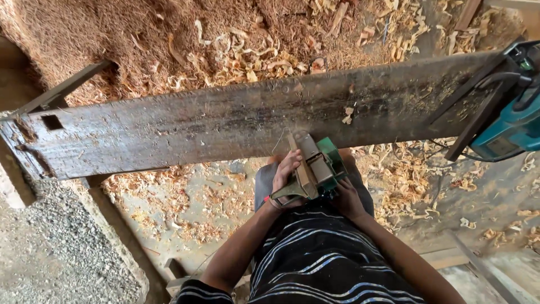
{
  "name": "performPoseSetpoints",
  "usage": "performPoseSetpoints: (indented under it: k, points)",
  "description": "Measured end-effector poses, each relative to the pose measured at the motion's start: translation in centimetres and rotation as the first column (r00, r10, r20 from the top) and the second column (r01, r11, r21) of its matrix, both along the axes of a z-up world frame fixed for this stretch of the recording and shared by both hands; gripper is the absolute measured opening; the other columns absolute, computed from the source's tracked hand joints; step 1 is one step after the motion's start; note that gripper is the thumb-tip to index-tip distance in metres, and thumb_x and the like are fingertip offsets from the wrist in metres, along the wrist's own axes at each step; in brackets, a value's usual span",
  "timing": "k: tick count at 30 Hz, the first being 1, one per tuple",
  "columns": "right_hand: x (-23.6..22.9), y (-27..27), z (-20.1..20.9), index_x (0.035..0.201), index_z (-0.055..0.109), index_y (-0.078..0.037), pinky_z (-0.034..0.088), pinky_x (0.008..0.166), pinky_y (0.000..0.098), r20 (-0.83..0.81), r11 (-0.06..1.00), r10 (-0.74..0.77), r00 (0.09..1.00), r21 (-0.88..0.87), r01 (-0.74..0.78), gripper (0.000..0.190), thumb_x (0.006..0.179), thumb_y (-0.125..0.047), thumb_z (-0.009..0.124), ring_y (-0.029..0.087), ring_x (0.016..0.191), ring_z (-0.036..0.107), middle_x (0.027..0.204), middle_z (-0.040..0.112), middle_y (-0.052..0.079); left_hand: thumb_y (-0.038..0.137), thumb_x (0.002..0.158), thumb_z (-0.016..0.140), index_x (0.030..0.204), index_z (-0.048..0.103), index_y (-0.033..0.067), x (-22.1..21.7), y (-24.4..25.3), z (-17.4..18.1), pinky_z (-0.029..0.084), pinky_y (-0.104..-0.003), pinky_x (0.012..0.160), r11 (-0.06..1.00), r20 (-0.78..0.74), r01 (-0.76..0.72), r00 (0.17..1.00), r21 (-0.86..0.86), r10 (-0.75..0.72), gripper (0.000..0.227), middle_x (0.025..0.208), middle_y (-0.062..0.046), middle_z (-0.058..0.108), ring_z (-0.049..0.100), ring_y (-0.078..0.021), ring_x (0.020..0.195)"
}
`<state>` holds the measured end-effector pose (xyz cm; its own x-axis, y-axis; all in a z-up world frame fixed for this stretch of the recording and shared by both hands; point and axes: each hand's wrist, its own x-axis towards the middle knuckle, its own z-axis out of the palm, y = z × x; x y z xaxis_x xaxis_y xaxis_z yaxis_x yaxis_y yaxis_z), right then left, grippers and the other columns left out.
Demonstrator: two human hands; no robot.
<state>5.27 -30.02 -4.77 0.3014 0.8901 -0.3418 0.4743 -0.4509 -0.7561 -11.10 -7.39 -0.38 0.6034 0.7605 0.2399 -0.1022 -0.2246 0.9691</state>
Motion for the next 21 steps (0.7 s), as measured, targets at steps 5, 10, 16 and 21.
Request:
performPoseSetpoints:
  k: [5, 10, 16, 21]
  points:
    - [1.4, 1.8, 3.5, 0.126, 0.062, -0.001, 0.053, 0.086, 0.0501, -0.053, 0.949, 0.002, 0.999, -0.315, -0.018, 0.055, 0.074, -0.009, 0.077, 0.046, 0.11, 0.061, 0.134, 0.058, 0.023, 0.05, 0.091, 0.073, 0.143, 0.046, 0.0009, -0.5, 1.0, 0.6, 0.031, -0.064, 0.13, 0.994, 0.068, 0.09, 0.994, -0.064, -0.086, 0.076, 0.144, -0.023, 0.054, 0.05, -0.0444, 0.145]
    - [2.8, 2.4, 6.2, 0.129, 0.062, -0.002, 0.057, 0.086, 0.0416, -0.09, 0.967, -0.087, 0.992, -0.248, 0.062, 0.055, 0.075, -0.007, 0.073, 0.036, 0.106, 0.069, 0.126, 0.067, 0.019, 0.057, 0.096, 0.064, 0.142, 0.048, 0.0031, -1.5, 1.3, -0.7, 0.033, -0.063, 0.128, 0.971, 0.087, 0.236, 0.969, -0.037, -0.232, 0.073, 0.144, -0.023, 0.056, 0.049, -0.0448, 0.147]
    - [3.3, 2.6, 7.7, 0.135, 0.062, -0.003, 0.057, 0.087, 0.0344, -0.183, 0.926, -0.28, 0.942, -0.312, 0.214, 0.048, 0.087, -0.004, 0.066, 0.022, 0.104, 0.072, 0.121, 0.072, 0.015, 0.059, 0.097, 0.063, 0.141, 0.047, 0.0047, -1.4, 1.7, -0.5, 0.033, -0.062, 0.126, 0.968, 0.093, 0.251, 0.964, -0.01, -0.249, 0.071, 0.143, -0.021, 0.056, 0.049, -0.043, 0.146]
    - [4.6, 4.4, 8.5, 0.132, 0.065, -0.005, 0.06, 0.087, 0.0319, -0.113, 0.896, -0.357, 0.927, -0.324, 0.305, 0.04, 0.093, -0.012, 0.068, 0.019, 0.103, 0.075, 0.119, 0.075, 0.013, 0.053, 0.1, 0.071, 0.139, 0.046, 0.0052, -2.0, 2.1, -0.7, 0.036, -0.059, 0.122, 0.966, 0.089, 0.26, 0.962, -0.005, -0.259, 0.067, 0.143, -0.022, 0.055, 0.049, -0.0424, 0.144]
